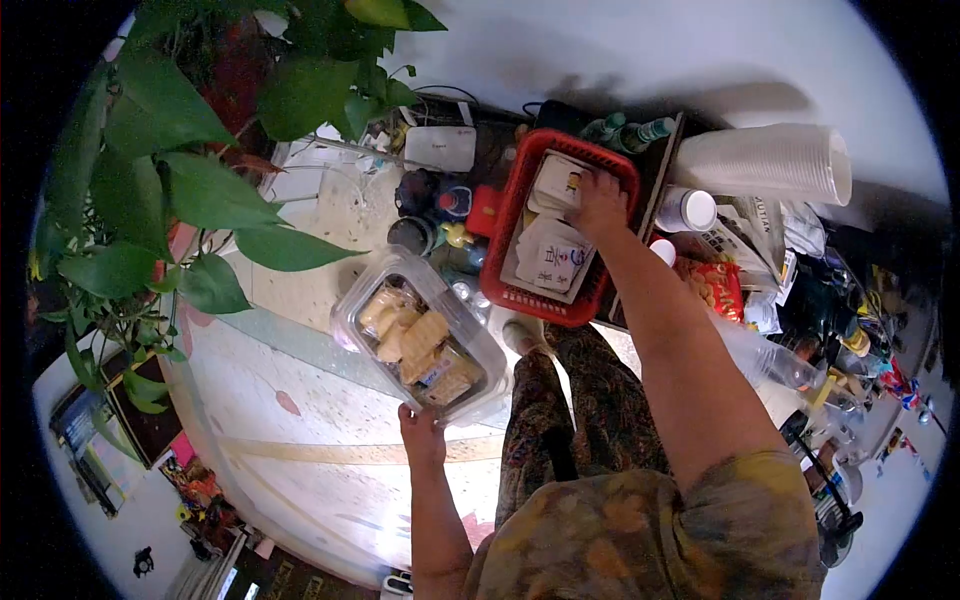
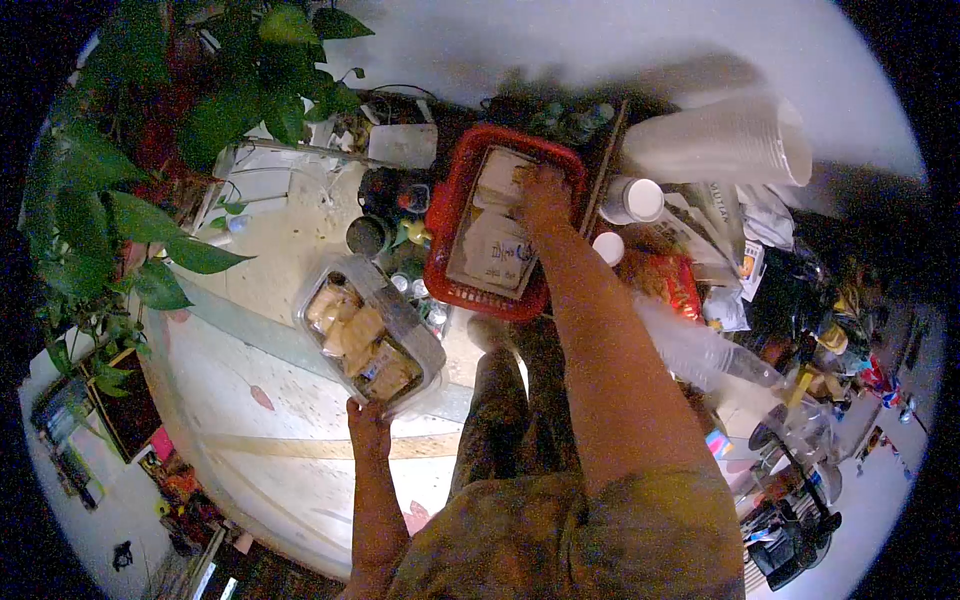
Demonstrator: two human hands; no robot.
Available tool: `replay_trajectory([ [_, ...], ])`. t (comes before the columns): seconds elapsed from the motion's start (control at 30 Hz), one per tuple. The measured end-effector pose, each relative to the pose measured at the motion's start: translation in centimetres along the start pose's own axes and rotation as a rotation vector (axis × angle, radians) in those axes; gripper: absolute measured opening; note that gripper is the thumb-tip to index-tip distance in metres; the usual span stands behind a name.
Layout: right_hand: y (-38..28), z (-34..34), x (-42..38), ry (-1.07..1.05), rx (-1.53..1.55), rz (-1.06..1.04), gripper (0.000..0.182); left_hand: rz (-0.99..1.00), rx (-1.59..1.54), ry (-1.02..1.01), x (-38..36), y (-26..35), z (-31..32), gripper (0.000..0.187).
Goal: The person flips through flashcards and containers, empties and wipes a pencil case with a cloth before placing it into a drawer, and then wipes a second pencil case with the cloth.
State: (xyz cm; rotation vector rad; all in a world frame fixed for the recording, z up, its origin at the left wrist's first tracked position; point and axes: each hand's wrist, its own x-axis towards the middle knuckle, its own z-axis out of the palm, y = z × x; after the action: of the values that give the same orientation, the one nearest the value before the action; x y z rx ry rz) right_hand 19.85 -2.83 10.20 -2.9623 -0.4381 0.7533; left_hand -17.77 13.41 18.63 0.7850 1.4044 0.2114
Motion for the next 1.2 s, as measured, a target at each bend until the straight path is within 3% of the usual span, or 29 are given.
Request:
replay_trajectory([
  [0.1, 0.2, 0.1, 0.5, 0.009, -0.107, -0.020, 0.081, 0.000, -0.032, -0.037, -0.5, -0.3, 0.2, 0.032],
  [0.33, 0.9, 0.7, 0.3, 0.066, -0.244, -0.192, 0.084, 0.017, -0.116, -0.144, -0.3, -0.7, 1.0, 0.032],
  [0.4, 0.4, -0.9, -0.1, -0.096, -0.214, -0.226, 0.086, 0.012, -0.101, -0.127, -0.4, -0.6, 1.3, 0.032],
  [0.53, 0.8, -0.3, 0.8, 0.048, -0.193, -0.237, 0.086, 0.014, -0.084, -0.144, 0.0, -0.9, 0.6, 0.031],
  [0.6, 0.3, -0.7, 1.0, -0.075, -0.187, -0.132, 0.084, 0.017, -0.076, -0.125, -0.2, -0.6, 1.2, 0.031],
  [0.73, 0.5, -0.9, 0.3, -0.106, -0.082, -0.124, 0.081, -0.006, -0.054, -0.095, -0.3, -0.7, 1.5, 0.031],
  [0.83, 0.8, 0.3, -0.9, 0.022, -0.107, -0.170, 0.076, -0.007, -0.049, -0.125, -0.4, -0.8, 1.4, 0.029],
  [0.9, 0.5, 0.3, -2.3, 0.133, -0.077, -0.343, 0.069, -0.019, -0.063, -0.105, -0.5, -0.7, 2.0, 0.028],
  [0.93, 0.0, 0.4, -2.7, 0.133, -0.080, -0.342, 0.069, -0.028, -0.072, -0.079, -0.7, -0.6, 2.1, 0.028],
  [1.0, -1.4, 0.7, -3.2, -0.338, -0.079, -0.236, 0.064, -0.023, -0.072, -0.080, -0.5, -0.8, 1.8, 0.027],
  [1.03, -1.5, 1.5, -3.9, -0.333, -0.080, -0.237, 0.064, -0.018, -0.071, -0.080, -0.4, -0.9, 1.7, 0.027],
  [1.1, -1.8, 2.9, -5.6, -0.005, 0.028, -0.171, 0.061, -0.021, -0.071, -0.077, -0.4, -0.9, 1.5, 0.027],
  [1.2, -2.7, 1.3, -6.1, -0.073, 0.053, -0.061, 0.064, -0.027, -0.064, -0.069, -0.5, -0.6, 1.6, 0.028],
])
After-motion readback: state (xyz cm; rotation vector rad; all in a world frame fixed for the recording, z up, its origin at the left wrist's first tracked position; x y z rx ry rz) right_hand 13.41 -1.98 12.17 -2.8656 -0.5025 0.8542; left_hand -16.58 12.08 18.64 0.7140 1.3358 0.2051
